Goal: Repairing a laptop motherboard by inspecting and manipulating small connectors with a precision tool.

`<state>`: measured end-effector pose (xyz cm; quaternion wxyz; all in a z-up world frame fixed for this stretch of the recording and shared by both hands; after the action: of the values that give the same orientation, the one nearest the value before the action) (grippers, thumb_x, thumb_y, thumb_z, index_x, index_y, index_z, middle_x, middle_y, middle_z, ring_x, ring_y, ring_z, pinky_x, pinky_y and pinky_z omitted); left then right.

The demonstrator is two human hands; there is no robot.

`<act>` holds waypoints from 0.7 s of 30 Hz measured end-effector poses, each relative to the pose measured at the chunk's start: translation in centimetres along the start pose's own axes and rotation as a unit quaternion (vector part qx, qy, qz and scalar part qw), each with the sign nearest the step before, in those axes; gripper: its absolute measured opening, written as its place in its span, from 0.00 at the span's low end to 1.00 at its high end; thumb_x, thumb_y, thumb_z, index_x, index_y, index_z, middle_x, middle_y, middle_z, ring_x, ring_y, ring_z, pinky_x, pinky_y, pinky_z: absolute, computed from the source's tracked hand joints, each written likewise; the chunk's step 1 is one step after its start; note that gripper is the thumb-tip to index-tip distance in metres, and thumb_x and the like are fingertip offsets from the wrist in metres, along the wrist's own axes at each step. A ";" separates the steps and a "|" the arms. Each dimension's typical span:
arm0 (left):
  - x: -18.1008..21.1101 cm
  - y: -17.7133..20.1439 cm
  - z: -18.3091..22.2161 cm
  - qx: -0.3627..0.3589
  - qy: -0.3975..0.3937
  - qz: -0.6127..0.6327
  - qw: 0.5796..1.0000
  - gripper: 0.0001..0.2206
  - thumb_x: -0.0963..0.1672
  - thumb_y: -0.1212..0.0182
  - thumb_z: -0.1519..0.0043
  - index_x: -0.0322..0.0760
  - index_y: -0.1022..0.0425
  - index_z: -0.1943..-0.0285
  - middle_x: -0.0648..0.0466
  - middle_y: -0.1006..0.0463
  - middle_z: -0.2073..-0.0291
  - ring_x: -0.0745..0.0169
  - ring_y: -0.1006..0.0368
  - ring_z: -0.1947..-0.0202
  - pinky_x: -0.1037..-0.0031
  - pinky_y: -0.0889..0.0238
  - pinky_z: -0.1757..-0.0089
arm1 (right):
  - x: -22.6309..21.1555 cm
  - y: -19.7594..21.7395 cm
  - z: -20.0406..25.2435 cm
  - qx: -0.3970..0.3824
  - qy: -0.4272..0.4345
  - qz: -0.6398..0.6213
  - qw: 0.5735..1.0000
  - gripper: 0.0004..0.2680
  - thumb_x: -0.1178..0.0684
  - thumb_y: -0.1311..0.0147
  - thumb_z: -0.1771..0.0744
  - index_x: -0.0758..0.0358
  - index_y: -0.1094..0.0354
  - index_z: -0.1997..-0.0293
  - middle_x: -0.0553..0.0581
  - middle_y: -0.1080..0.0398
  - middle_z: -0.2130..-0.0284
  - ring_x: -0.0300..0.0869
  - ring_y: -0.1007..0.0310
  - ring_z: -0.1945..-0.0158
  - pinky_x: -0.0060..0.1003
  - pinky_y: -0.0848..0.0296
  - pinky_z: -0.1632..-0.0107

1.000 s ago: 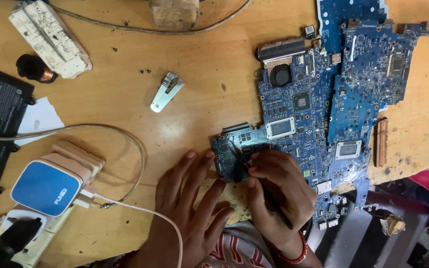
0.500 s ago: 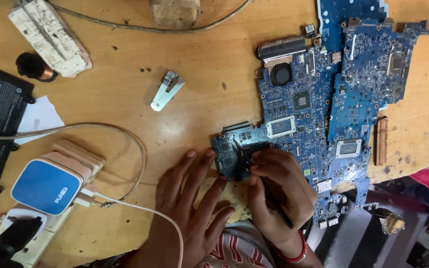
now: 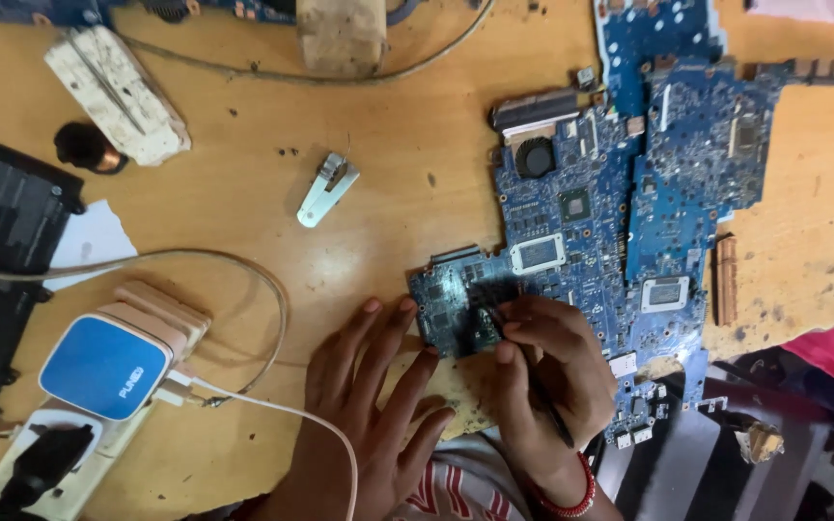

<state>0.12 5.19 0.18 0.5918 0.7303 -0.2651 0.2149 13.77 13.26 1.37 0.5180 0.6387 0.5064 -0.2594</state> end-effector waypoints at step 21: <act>-0.2 0.5 -0.3 -0.005 -0.005 0.026 1.000 0.18 0.50 0.44 0.32 0.37 0.32 0.39 0.35 0.38 0.29 0.29 0.42 0.27 0.43 0.42 0.39 | 1.8 -0.9 0.0 0.079 -0.094 -0.192 0.974 0.07 0.59 0.47 0.29 0.66 0.37 0.46 0.62 0.27 0.58 0.47 0.22 0.54 0.36 0.17 0.49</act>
<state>-0.31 5.40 0.50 0.5882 0.7213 -0.2883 0.2250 13.58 13.90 -0.48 0.4520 0.5408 0.5467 -0.4520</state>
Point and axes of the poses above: each hand's wrist, its own z-axis away from the middle knuckle, its own y-axis out of the back of the hand, x = y × z, the point moved 6 cm from there along -z, towards the middle knuckle
